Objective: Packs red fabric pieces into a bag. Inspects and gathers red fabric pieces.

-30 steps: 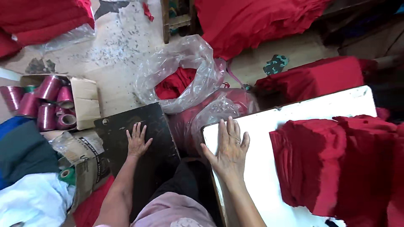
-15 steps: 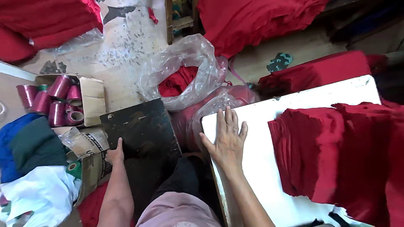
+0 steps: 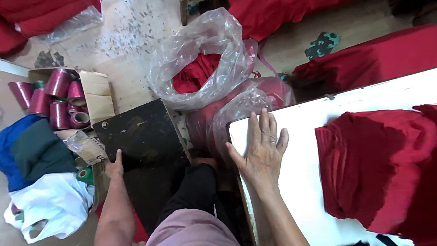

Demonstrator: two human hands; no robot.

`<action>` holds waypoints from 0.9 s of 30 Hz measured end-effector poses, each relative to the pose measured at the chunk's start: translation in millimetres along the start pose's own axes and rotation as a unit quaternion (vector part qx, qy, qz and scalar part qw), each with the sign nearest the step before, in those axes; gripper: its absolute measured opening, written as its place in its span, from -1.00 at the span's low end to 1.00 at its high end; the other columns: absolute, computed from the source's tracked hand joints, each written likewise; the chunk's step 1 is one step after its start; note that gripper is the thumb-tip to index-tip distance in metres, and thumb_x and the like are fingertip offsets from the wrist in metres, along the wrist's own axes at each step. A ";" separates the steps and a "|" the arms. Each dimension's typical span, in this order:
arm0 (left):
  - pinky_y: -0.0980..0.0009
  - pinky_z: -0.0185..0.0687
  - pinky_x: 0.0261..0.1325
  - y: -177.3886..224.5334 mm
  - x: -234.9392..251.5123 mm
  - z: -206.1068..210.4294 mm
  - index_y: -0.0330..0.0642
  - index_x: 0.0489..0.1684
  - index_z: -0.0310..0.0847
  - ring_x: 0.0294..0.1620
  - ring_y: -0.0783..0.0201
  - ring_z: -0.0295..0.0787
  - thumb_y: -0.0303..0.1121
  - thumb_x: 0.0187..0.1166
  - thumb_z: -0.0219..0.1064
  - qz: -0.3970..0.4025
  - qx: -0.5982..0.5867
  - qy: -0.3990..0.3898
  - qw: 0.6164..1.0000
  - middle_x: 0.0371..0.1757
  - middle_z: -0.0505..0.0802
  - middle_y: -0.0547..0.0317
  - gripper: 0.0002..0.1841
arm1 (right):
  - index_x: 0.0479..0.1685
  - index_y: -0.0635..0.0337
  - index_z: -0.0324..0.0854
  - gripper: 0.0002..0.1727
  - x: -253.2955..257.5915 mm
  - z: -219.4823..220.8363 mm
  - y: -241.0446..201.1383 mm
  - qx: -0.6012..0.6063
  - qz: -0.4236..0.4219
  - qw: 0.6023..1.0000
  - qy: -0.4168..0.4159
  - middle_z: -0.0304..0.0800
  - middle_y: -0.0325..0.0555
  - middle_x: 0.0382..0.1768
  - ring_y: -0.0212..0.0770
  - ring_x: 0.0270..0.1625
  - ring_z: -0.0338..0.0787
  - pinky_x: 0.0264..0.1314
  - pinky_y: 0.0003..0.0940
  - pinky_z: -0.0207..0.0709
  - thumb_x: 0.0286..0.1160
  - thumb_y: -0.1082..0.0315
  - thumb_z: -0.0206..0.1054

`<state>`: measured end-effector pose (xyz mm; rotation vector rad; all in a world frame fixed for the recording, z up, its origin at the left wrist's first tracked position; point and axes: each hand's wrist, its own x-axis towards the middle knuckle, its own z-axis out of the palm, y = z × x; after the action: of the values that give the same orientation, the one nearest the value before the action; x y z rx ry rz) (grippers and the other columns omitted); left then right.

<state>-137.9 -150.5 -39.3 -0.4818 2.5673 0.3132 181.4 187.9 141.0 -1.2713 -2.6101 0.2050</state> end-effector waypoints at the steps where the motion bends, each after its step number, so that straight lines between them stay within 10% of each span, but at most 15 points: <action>1: -0.13 0.18 0.71 1.0 0.8 -1.9 -0.45 0.65 0.34 0.70 -0.24 0.37 0.38 0.63 0.10 -0.015 -0.010 0.007 1.000 0.58 0.53 -0.45 -0.04 | 0.81 0.10 0.28 0.06 0.0 -0.4 0.3 -0.003 0.001 1.000 -0.004 0.24 0.06 0.80 0.11 0.87 0.14 0.80 0.40 -0.27 0.48 -0.53 -0.07; 8: -0.48 -0.31 0.73 45.2 -61.4 24.3 -0.57 0.84 -0.39 0.83 -0.61 -0.48 0.09 0.46 0.51 0.187 -0.017 -0.014 0.982 0.81 -0.31 -0.66 0.25 | 0.82 0.11 0.24 0.09 1.6 -4.6 -1.3 -0.006 0.005 1.000 -0.017 0.21 0.10 0.81 0.15 0.86 0.15 0.80 0.40 -0.28 0.47 -0.56 -0.10; 18: -0.14 0.33 0.63 102.0 -70.0 -4.6 -0.66 0.75 -0.07 0.76 -0.50 0.09 0.30 0.28 0.56 0.097 0.184 -0.114 0.972 0.76 0.04 -0.67 0.30 | 0.77 0.19 0.32 0.12 9.1 -11.5 -6.3 -0.015 -0.021 1.000 0.006 0.30 0.20 0.75 0.20 0.82 0.24 0.76 0.45 -0.15 0.45 -0.58 -0.14; 27: -0.11 0.41 0.58 108.1 -72.9 -8.7 -0.66 0.69 0.06 0.77 -0.49 0.06 0.29 0.29 0.55 0.091 0.200 -0.119 0.968 0.76 0.03 -0.68 0.23 | 0.75 0.23 0.35 0.12 9.7 -11.7 -9.3 -0.030 -0.030 0.999 0.030 0.33 0.19 0.74 0.21 0.80 0.28 0.71 0.48 -0.05 0.46 -0.55 -0.19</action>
<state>-125.2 -34.5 19.7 -0.0538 2.3551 -0.0853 171.7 190.0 155.8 -1.1959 -2.6169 0.0760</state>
